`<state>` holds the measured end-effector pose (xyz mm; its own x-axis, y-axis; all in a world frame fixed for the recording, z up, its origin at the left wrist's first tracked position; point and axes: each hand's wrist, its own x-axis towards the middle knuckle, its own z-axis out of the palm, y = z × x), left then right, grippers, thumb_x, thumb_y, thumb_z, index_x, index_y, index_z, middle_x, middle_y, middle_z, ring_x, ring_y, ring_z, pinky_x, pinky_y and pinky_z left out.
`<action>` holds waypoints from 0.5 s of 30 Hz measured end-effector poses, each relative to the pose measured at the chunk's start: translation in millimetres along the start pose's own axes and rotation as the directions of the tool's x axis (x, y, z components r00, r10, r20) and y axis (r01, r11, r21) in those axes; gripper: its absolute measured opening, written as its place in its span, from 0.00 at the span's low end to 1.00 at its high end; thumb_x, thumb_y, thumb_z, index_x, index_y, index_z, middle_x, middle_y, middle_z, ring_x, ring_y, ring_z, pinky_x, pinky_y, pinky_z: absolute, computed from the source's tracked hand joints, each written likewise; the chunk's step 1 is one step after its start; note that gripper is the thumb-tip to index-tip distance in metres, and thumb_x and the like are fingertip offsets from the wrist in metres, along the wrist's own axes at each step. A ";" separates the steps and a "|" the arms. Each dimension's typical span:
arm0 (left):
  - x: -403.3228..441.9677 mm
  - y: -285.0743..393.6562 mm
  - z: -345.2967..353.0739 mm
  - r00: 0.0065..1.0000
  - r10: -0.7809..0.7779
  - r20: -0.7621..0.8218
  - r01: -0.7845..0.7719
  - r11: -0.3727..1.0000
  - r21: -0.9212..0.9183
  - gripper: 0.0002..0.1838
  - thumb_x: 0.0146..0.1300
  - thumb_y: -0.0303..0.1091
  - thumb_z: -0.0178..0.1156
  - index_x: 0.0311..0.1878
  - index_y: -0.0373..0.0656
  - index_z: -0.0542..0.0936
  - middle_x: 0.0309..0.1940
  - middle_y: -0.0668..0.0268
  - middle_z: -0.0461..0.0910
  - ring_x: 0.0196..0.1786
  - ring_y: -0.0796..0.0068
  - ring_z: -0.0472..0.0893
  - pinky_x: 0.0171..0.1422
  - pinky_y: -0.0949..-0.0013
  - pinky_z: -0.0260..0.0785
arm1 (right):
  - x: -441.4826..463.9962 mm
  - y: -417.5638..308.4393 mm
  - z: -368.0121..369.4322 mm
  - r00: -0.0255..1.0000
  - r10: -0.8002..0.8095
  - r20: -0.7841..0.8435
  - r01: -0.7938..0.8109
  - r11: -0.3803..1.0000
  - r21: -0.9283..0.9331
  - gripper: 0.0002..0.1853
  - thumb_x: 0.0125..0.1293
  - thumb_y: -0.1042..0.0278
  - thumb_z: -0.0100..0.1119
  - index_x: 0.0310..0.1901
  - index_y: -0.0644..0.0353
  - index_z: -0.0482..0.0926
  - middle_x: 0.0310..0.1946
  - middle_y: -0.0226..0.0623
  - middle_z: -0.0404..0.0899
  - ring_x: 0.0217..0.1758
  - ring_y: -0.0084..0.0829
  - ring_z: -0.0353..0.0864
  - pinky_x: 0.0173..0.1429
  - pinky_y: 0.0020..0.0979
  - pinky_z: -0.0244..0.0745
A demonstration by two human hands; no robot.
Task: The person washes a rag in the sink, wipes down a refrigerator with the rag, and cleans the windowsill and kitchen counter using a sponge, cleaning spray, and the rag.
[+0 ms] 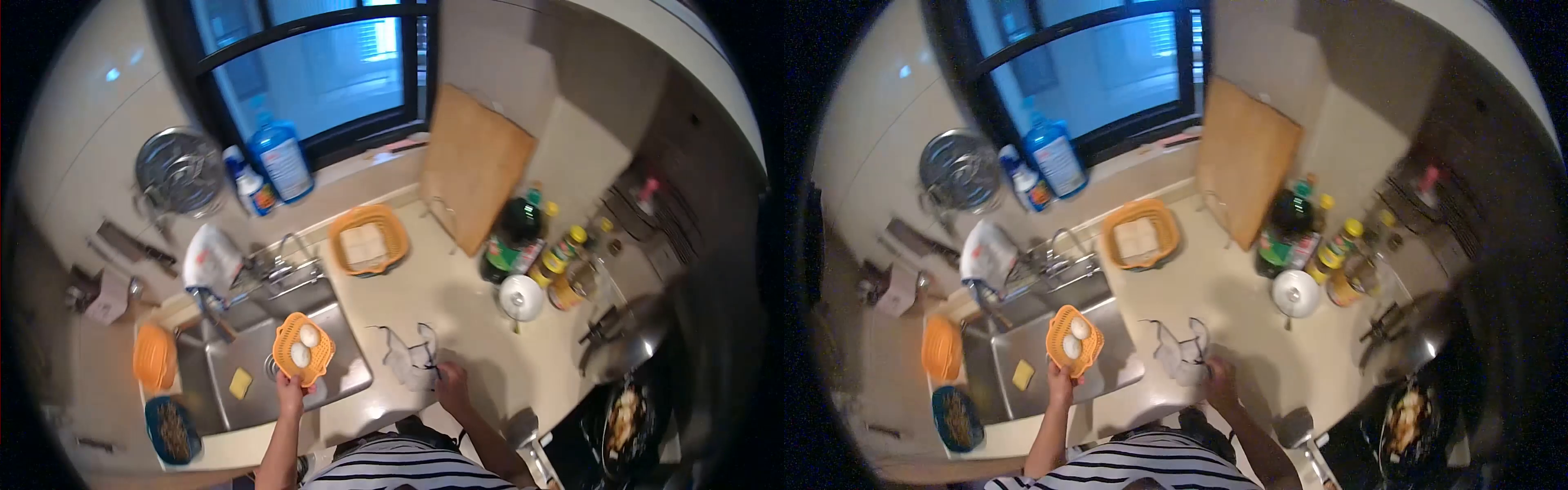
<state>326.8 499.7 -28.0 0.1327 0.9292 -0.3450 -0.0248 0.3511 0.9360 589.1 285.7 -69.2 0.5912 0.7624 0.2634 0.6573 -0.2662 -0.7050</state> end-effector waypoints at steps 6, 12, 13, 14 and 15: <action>0.3 18.5 -109.7 0.970 0.072 -0.234 -0.079 0.997 -0.023 0.10 0.55 0.22 0.43 0.42 0.37 0.64 0.28 0.59 0.74 0.19 0.73 0.75 0.18 0.74 0.70 | 17.8 -17.8 25.6 0.986 -0.095 0.138 0.085 0.994 0.073 0.18 0.43 0.81 0.51 0.40 0.60 0.69 0.39 0.40 0.68 0.45 0.39 0.67 0.46 0.32 0.65; 15.8 91.0 -259.7 0.839 0.287 -0.462 -0.235 0.957 0.169 0.09 0.58 0.30 0.46 0.41 0.39 0.66 0.23 0.64 0.74 0.16 0.76 0.74 0.16 0.76 0.67 | 17.7 -24.8 64.0 0.994 0.033 0.101 -0.063 0.948 0.312 0.16 0.39 0.74 0.56 0.34 0.63 0.70 0.37 0.44 0.69 0.44 0.42 0.67 0.50 0.36 0.63; 26.5 102.4 -286.3 0.802 0.307 -0.512 -0.256 0.952 0.169 0.10 0.58 0.32 0.47 0.42 0.39 0.65 0.21 0.64 0.74 0.16 0.76 0.74 0.16 0.75 0.67 | 17.8 -27.4 70.7 0.994 0.019 0.111 -0.053 0.949 0.312 0.16 0.39 0.74 0.56 0.34 0.63 0.70 0.37 0.44 0.69 0.44 0.42 0.67 0.50 0.36 0.63; 41.0 110.6 -314.2 0.769 0.326 -0.550 -0.278 0.945 0.171 0.11 0.58 0.33 0.48 0.42 0.39 0.65 0.20 0.64 0.74 0.16 0.75 0.74 0.16 0.75 0.67 | 16.9 -29.6 76.4 0.988 -0.056 0.141 0.017 0.964 0.264 0.15 0.41 0.79 0.52 0.35 0.62 0.69 0.37 0.41 0.69 0.43 0.37 0.68 0.45 0.32 0.65; 55.5 118.4 -340.2 0.761 0.335 -0.556 -0.346 0.934 0.089 0.11 0.58 0.31 0.48 0.43 0.38 0.64 0.19 0.61 0.74 0.14 0.74 0.73 0.14 0.76 0.66 | 13.0 -32.4 80.6 0.979 -0.117 0.169 0.080 0.974 0.211 0.15 0.43 0.84 0.48 0.36 0.61 0.68 0.38 0.38 0.68 0.42 0.32 0.69 0.40 0.28 0.66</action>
<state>-5.8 632.2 40.0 -0.4580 0.8889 0.0120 0.0187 -0.0039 0.9998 537.7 351.9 -96.1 0.4229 0.8767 0.2290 0.5888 -0.0739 -0.8049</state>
